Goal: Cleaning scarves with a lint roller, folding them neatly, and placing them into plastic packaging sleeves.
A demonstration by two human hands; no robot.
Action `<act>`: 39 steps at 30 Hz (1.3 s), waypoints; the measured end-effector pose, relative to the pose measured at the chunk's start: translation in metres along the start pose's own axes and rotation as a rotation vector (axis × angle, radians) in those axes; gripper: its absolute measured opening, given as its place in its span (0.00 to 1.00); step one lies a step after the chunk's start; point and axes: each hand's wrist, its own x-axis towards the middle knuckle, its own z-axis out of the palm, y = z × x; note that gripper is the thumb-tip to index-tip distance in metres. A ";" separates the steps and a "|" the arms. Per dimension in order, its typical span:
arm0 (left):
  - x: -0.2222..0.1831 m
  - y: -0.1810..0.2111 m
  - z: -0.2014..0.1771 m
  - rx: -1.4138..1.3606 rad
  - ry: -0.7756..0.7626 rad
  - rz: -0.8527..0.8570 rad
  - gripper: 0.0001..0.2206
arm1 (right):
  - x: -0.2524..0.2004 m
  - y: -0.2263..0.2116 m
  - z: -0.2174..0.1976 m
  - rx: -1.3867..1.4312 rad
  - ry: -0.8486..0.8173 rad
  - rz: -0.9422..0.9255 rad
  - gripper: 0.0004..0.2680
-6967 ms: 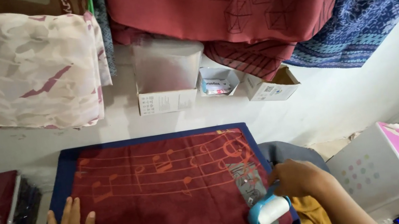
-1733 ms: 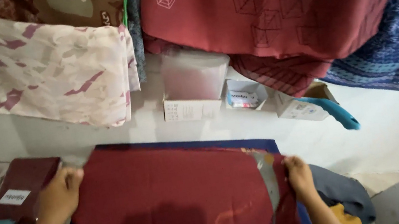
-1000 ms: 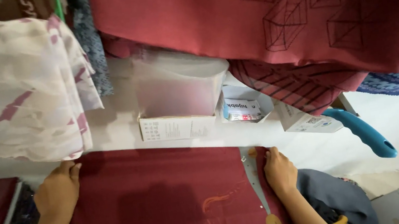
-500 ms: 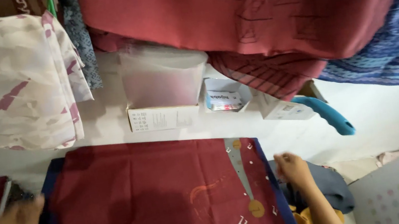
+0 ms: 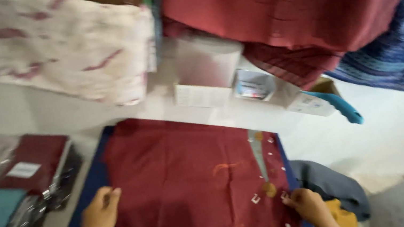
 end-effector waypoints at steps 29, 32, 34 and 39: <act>-0.007 0.020 -0.034 0.488 0.101 0.525 0.26 | -0.002 -0.090 -0.222 0.055 1.014 -0.221 0.12; 0.005 -0.008 -0.010 0.559 0.109 0.389 0.28 | 0.010 -0.139 -0.244 -0.018 0.839 -0.101 0.16; 0.009 -0.012 -0.013 0.570 0.090 0.365 0.29 | 0.006 -0.162 -0.252 0.016 0.792 -0.026 0.18; 0.013 -0.020 -0.007 0.596 0.145 0.374 0.30 | 0.008 -0.155 -0.256 0.001 0.943 -0.115 0.26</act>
